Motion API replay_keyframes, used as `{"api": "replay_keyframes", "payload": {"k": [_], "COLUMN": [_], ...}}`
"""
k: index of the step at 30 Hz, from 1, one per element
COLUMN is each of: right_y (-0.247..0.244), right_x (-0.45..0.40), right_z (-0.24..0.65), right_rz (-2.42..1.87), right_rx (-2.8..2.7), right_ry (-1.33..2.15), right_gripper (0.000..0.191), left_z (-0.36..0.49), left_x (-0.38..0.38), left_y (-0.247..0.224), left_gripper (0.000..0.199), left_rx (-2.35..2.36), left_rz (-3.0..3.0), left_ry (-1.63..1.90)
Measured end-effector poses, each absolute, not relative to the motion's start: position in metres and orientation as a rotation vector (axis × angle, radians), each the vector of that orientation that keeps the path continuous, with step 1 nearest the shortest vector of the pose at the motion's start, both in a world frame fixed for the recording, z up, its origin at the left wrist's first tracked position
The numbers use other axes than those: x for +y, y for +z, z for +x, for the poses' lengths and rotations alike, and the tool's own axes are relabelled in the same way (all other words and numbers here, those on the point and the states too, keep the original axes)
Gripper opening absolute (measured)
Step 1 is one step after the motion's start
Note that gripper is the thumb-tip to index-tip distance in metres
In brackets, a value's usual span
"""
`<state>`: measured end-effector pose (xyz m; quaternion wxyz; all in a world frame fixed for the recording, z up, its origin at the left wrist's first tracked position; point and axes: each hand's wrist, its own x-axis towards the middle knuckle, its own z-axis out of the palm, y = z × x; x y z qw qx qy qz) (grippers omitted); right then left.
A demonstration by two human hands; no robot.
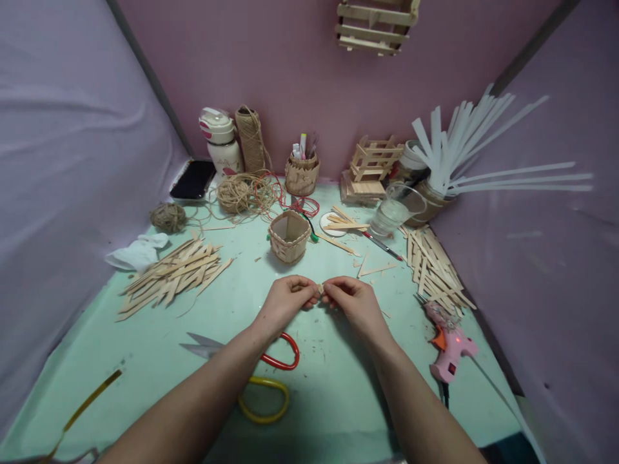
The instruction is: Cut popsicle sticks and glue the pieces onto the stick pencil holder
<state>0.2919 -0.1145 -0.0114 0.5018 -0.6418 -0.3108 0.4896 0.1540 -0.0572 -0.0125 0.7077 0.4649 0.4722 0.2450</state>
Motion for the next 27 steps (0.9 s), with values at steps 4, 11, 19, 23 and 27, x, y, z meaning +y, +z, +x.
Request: {"api": "replay_keyframes", "payload": {"k": [4, 11, 19, 23, 27], "right_y": [-0.0126, -0.0111, -0.0106, -0.0077, -0.0053], "right_x": [-0.1138, -0.1137, -0.11, -0.1092, -0.1104], "right_z": [0.2909, 0.2892, 0.2868, 0.2852, 0.2851], "right_rz": [-1.539, -1.572, -1.55, -1.553, -1.519], "right_rx": [-0.736, -0.713, -0.747, -0.745, -0.725], "right_ry": [1.194, 1.197, 1.185, 1.171, 1.191], "right_gripper": [0.02, 0.022, 0.016, 0.015, 0.017], "left_z": [0.154, 0.1552, 0.1542, 0.1532, 0.153], "left_x": [-0.0571, -0.0575, -0.0563, -0.0555, -0.055], "left_y": [-0.0112, -0.0111, -0.0126, -0.0139, -0.0157], "left_gripper": [0.016, 0.015, 0.018, 0.017, 0.018], "left_rx": [1.049, 1.05, 1.042, 1.049, 1.055], "left_rz": [1.039, 1.03, 1.055, 1.099, 1.111], "left_ry": [0.539, 0.547, 0.54, 0.541, 0.551]}}
